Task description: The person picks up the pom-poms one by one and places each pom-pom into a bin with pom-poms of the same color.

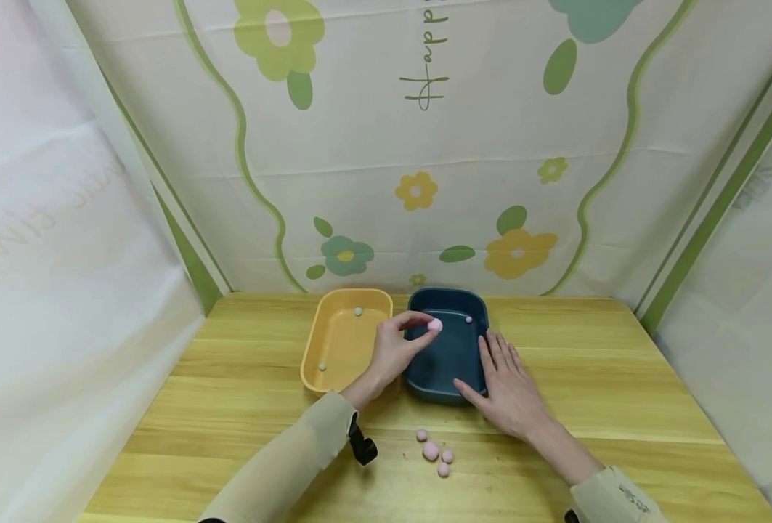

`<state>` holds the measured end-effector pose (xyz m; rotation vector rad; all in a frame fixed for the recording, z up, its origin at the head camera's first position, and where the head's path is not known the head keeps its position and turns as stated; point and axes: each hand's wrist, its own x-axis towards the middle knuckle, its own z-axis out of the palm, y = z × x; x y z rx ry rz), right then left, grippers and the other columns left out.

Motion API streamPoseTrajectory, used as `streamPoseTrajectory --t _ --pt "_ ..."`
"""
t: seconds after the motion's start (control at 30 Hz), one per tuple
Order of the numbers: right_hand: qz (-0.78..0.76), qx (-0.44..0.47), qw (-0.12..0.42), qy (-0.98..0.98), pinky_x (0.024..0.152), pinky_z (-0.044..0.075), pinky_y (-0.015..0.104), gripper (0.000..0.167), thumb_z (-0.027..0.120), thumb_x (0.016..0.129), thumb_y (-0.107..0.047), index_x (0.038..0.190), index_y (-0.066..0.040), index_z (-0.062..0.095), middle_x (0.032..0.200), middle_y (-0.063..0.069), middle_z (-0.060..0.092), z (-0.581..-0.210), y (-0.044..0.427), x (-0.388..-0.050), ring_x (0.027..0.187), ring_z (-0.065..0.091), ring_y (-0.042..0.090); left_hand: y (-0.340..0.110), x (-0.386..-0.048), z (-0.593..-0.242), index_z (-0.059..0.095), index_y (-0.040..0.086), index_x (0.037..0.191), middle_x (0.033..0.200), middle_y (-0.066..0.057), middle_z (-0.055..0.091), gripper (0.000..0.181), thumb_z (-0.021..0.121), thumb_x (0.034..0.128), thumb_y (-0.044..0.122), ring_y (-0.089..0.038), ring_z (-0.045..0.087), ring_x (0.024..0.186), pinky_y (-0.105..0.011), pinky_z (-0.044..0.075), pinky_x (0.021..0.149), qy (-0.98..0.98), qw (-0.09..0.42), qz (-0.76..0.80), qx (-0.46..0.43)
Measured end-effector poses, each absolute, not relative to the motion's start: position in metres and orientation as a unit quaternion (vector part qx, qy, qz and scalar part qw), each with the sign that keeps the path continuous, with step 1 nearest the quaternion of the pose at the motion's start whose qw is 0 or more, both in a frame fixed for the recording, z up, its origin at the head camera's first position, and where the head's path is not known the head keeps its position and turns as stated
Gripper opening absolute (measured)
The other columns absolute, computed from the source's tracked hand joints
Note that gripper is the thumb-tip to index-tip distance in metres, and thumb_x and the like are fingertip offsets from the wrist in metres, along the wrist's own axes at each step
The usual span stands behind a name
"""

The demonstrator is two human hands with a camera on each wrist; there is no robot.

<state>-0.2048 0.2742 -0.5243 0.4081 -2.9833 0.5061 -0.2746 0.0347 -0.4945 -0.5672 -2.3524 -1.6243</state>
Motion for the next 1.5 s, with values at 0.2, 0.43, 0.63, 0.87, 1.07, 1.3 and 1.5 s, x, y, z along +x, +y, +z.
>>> streamPoseTrajectory --t 0.2,0.43,0.63,0.87,1.07,1.3,1.5 --pt "0.167 0.137 0.055 -0.975 0.139 0.017 0.066 0.102 0.06 0.107 -0.063 0.172 0.007 0.023 0.182 0.032 0.015 -0.524 0.271 -0.203 0.168 0.017 0.054 0.036 -0.276 -0.495 0.082 0.011 0.12 0.12 -0.007 0.084 0.025 0.085 0.099 0.025 -0.026 0.077 0.116 -0.044 0.064 0.107 -0.801 0.105 -0.556 -0.195" --pt "0.165 0.135 0.056 -0.975 0.14 0.016 0.065 0.102 0.06 0.107 -0.063 0.172 0.006 0.021 0.182 0.031 0.015 -0.526 0.273 -0.204 0.169 0.017 0.054 0.03 -0.273 -0.494 0.08 0.01 0.129 0.135 -0.008 0.08 0.033 0.086 0.0972 0.018 -0.027 0.074 0.129 -0.045 0.06 0.114 -0.799 0.103 -0.549 -0.221" --pt "0.164 0.135 0.052 -0.976 0.14 0.014 0.064 0.102 0.058 0.108 -0.064 0.172 0.006 0.021 0.182 0.032 0.014 -0.526 0.274 -0.205 0.169 0.016 0.054 0.021 -0.262 -0.492 0.078 0.009 0.135 0.147 -0.009 0.075 0.039 0.086 0.0973 0.017 -0.027 0.067 0.143 -0.047 0.051 0.125 -0.788 0.087 -0.557 -0.249" --pt "0.164 0.136 0.051 -0.976 0.139 0.017 0.067 0.102 0.059 0.108 -0.063 0.172 0.006 0.021 0.182 0.032 0.014 -0.524 0.274 -0.205 0.168 0.017 0.054 0.004 -0.244 -0.492 0.077 0.011 0.138 0.15 -0.011 0.072 0.043 0.087 0.0962 0.014 -0.027 0.064 0.147 -0.049 0.05 0.126 -0.773 0.075 -0.567 -0.274" --pt "0.165 0.137 0.047 -0.976 0.139 0.017 0.066 0.102 0.059 0.108 -0.063 0.172 0.006 0.02 0.182 0.031 0.014 -0.523 0.273 -0.203 0.169 0.016 0.054 -0.013 -0.23 -0.5 0.078 0.012 0.137 0.148 -0.01 0.074 0.043 0.088 0.0953 0.016 -0.028 0.068 0.141 -0.051 0.054 0.122 -0.772 0.107 -0.556 -0.288" --pt "0.178 0.133 0.047 -0.974 0.14 0.013 0.065 0.102 0.06 0.107 -0.061 0.173 0.005 0.019 0.182 0.031 0.012 -0.525 0.273 -0.205 0.169 0.014 0.054 -0.026 -0.221 -0.506 0.081 0.013 0.133 0.145 -0.009 0.076 0.039 0.088 0.0948 0.015 -0.026 0.071 0.138 -0.051 0.055 0.121 -0.76 0.122 -0.565 -0.297" --pt "0.181 0.134 0.045 -0.973 0.141 0.012 0.063 0.102 0.062 0.107 -0.06 0.173 0.005 0.019 0.182 0.031 0.012 -0.524 0.273 -0.204 0.169 0.015 0.054 -0.035 -0.208 -0.512 0.082 0.008 0.129 0.141 -0.012 0.077 0.033 0.085 0.0967 0.011 -0.028 0.074 0.134 -0.038 0.059 0.117 -0.745 0.11 -0.574 -0.321"
